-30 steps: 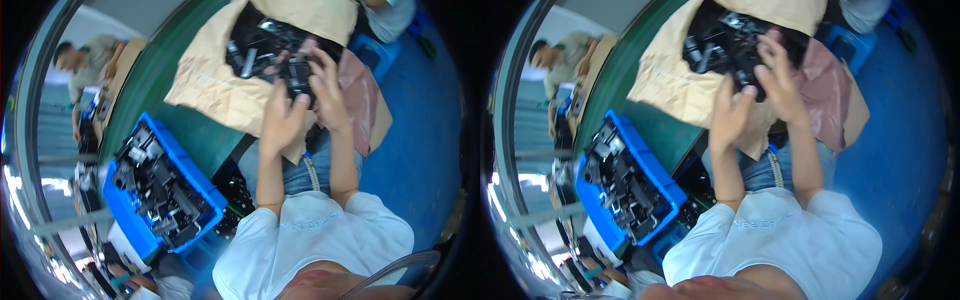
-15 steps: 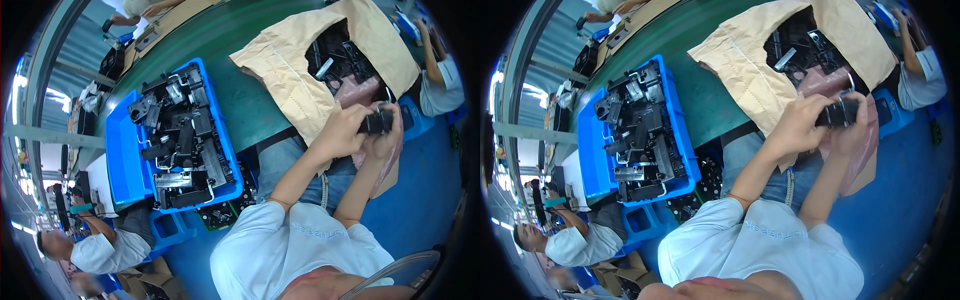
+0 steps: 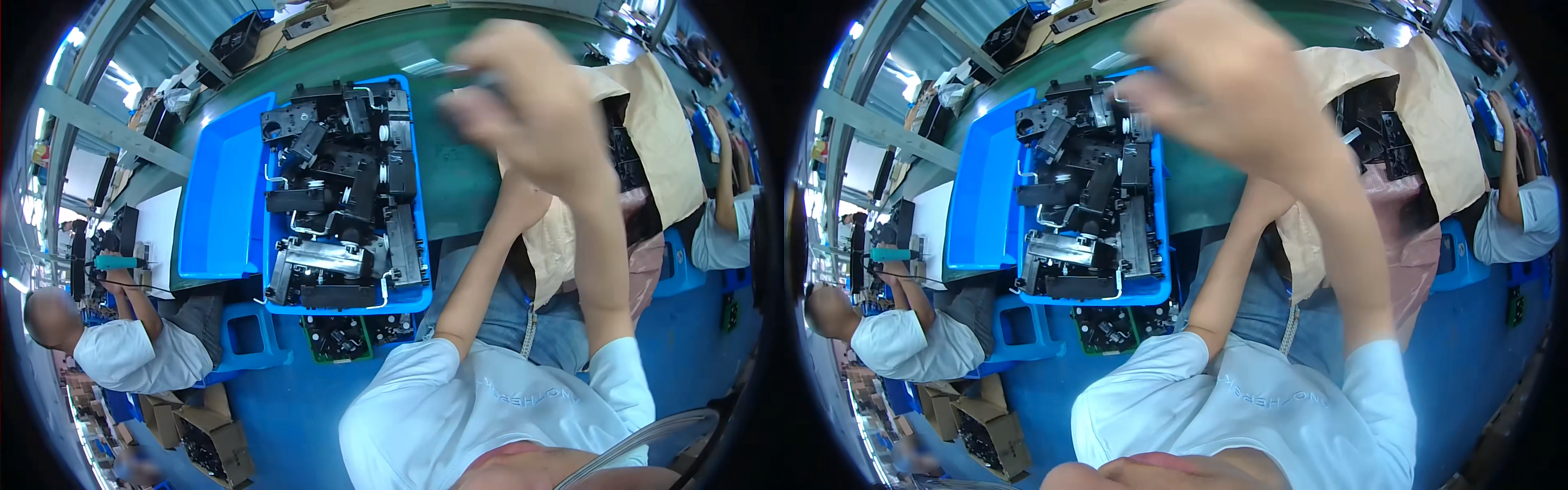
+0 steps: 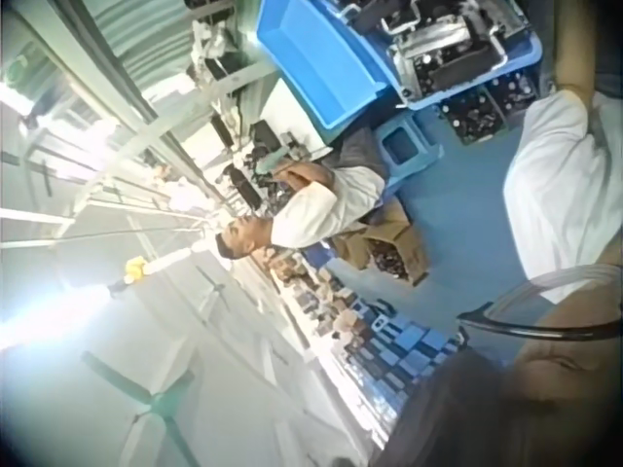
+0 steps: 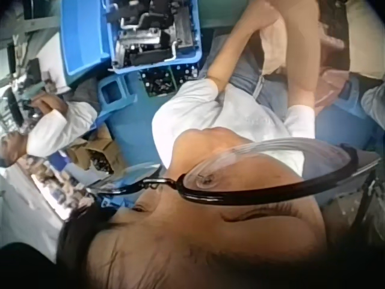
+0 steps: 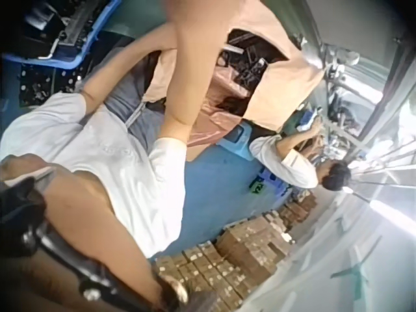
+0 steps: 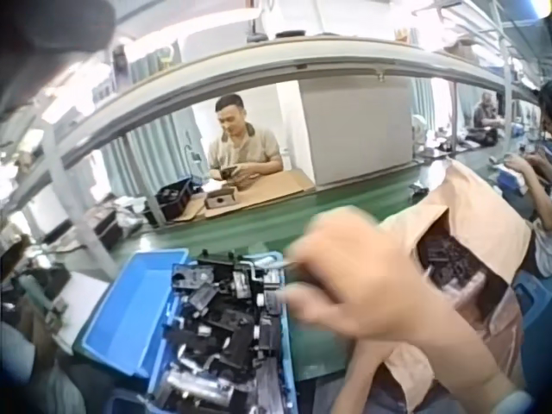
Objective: Assembling mechanical parts on a factory production line.
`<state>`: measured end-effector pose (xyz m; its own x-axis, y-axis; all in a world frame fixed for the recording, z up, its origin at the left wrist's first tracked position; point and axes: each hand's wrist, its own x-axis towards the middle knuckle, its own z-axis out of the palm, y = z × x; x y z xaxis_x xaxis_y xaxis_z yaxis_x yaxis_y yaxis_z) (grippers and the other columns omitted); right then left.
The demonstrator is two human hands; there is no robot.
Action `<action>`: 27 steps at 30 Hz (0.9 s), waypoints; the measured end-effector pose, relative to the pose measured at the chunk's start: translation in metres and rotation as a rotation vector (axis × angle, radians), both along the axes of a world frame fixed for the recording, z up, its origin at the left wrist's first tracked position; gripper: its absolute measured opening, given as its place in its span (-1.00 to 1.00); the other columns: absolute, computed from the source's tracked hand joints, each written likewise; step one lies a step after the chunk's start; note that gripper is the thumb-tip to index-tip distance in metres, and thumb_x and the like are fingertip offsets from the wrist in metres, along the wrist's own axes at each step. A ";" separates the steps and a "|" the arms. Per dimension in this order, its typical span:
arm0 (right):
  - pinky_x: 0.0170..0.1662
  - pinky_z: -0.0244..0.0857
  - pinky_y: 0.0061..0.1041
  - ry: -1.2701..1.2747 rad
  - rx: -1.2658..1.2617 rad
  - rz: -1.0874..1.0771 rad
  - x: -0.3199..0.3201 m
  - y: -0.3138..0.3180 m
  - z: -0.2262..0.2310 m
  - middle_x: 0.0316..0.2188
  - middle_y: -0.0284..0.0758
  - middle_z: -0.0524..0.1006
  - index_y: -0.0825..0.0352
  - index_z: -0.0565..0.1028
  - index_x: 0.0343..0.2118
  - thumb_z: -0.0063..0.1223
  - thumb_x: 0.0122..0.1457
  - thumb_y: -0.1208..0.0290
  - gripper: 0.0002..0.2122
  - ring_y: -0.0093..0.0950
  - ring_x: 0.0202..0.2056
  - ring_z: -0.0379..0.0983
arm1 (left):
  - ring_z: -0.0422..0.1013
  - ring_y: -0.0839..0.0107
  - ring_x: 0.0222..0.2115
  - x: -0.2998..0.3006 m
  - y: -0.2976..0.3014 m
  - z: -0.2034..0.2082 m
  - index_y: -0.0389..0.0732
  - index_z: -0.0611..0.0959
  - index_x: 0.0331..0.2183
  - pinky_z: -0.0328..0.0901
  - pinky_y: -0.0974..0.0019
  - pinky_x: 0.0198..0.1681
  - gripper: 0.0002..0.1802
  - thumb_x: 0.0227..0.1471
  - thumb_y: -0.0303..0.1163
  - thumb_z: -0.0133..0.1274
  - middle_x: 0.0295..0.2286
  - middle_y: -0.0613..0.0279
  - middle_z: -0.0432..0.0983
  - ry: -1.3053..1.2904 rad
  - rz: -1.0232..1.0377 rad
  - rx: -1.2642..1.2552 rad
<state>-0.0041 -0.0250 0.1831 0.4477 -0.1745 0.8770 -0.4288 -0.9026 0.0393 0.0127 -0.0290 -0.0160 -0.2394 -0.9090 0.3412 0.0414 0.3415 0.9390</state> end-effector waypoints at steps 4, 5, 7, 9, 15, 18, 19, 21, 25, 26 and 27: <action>-0.14 0.36 -0.36 0.377 -0.059 0.260 0.093 -0.026 -0.010 -0.26 -0.32 0.51 0.26 0.50 -0.25 0.22 0.06 0.12 -0.67 -0.33 -0.14 0.46 | 0.44 0.43 -0.26 -0.019 -0.006 -0.029 -0.27 0.54 -0.06 0.35 0.35 -0.17 -0.68 0.14 -0.43 0.10 -0.25 0.16 0.53 0.197 0.104 -0.124; -0.12 0.35 -0.37 0.443 -0.041 0.285 0.106 -0.029 -0.019 -0.22 -0.31 0.51 0.26 0.50 -0.24 0.21 0.07 0.11 -0.67 -0.34 -0.12 0.45 | 0.43 0.46 -0.28 -0.018 -0.005 -0.023 -0.27 0.54 -0.07 0.35 0.37 -0.21 -0.71 0.15 -0.43 0.09 -0.27 0.19 0.52 0.143 0.121 -0.060; -0.08 0.35 -0.36 0.366 0.000 0.325 0.115 -0.027 -0.034 -0.19 -0.28 0.50 0.27 0.50 -0.22 0.20 0.09 0.13 -0.67 -0.30 -0.10 0.44 | 0.43 0.47 -0.29 -0.013 0.002 -0.009 -0.28 0.55 -0.11 0.35 0.37 -0.23 -0.73 0.14 -0.44 0.09 -0.29 0.19 0.51 0.088 0.163 -0.043; -0.05 0.34 -0.35 0.289 0.046 0.373 0.119 -0.024 -0.044 -0.16 -0.24 0.49 0.27 0.50 -0.20 0.18 0.11 0.14 -0.68 -0.27 -0.08 0.43 | 0.42 0.47 -0.30 -0.004 0.007 -0.009 -0.30 0.55 -0.14 0.34 0.37 -0.26 -0.76 0.12 -0.46 0.09 -0.31 0.20 0.51 0.033 0.213 -0.021; 0.07 0.30 -0.36 0.054 0.635 0.483 0.011 0.019 -0.029 0.01 -0.21 0.43 0.30 0.46 0.01 0.03 0.19 0.38 -0.68 -0.31 0.00 0.40 | 0.42 0.00 -0.15 0.031 0.073 0.005 -0.35 0.53 -0.16 0.30 0.12 -0.06 -0.74 0.06 -0.54 0.00 -0.23 -0.10 0.47 -0.325 0.170 -0.276; 0.08 0.28 -0.39 -0.164 0.990 0.609 -0.016 0.031 -0.072 0.06 -0.22 0.41 0.33 0.42 0.07 0.00 0.19 0.41 -0.64 -0.39 0.02 0.38 | 0.39 -0.06 -0.14 0.081 0.148 0.019 -0.32 0.51 -0.13 0.30 0.06 -0.04 -0.70 0.05 -0.49 0.03 -0.24 -0.13 0.45 -0.417 0.128 -0.238; 0.09 0.28 -0.38 -0.280 1.120 0.548 -0.026 0.031 -0.089 0.07 -0.21 0.40 0.34 0.39 0.10 -0.02 0.21 0.41 -0.62 -0.38 0.04 0.37 | 0.38 -0.08 -0.15 0.100 0.173 0.018 -0.32 0.50 -0.14 0.30 0.03 -0.05 -0.71 0.07 -0.45 0.05 -0.25 -0.12 0.43 -0.489 0.074 -0.210; 0.10 0.28 -0.37 -0.415 1.248 0.475 -0.032 0.028 -0.113 0.09 -0.20 0.39 0.35 0.36 0.13 -0.04 0.22 0.41 -0.60 -0.37 0.06 0.36 | 0.49 -0.01 -0.22 0.142 0.213 0.029 -0.35 0.56 -0.16 0.38 0.11 -0.09 -0.73 0.06 -0.47 0.08 -0.28 -0.07 0.53 -0.566 -0.153 0.091; 0.17 0.23 -0.29 -0.596 1.533 0.353 -0.002 0.023 -0.164 0.26 -0.12 0.22 0.32 0.12 0.31 -0.11 0.28 0.35 -0.45 -0.29 0.20 0.23 | 0.55 0.30 -0.49 0.247 0.259 0.054 -0.35 0.65 -0.28 0.45 0.31 -0.37 -0.77 0.07 -0.38 0.13 -0.45 0.06 0.62 -0.236 0.280 0.657; 0.20 0.20 -0.26 -0.624 1.610 0.342 0.011 0.022 -0.168 0.27 -0.12 0.19 0.32 0.10 0.33 -0.12 0.29 0.30 -0.43 -0.28 0.23 0.20 | 0.54 0.38 -0.46 0.286 0.263 0.058 -0.35 0.64 -0.29 0.45 0.35 -0.39 -0.73 0.07 -0.31 0.12 -0.44 0.11 0.61 -0.209 0.482 0.594; 0.22 0.16 -0.24 -0.643 1.692 0.341 0.026 0.022 -0.172 0.29 -0.11 0.17 0.31 0.07 0.34 -0.13 0.30 0.25 -0.42 -0.27 0.25 0.17 | 0.54 0.35 -0.44 0.322 0.270 0.057 -0.35 0.62 -0.26 0.45 0.35 -0.41 -0.63 0.09 -0.19 0.09 -0.40 0.08 0.60 -0.138 0.744 0.507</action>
<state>0.0218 -0.0028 0.0113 0.3551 -0.9305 -0.0899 0.1790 0.1621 -0.9704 0.3351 0.2413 0.0411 0.4600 -0.8784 -0.1298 -0.1487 -0.2203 0.9640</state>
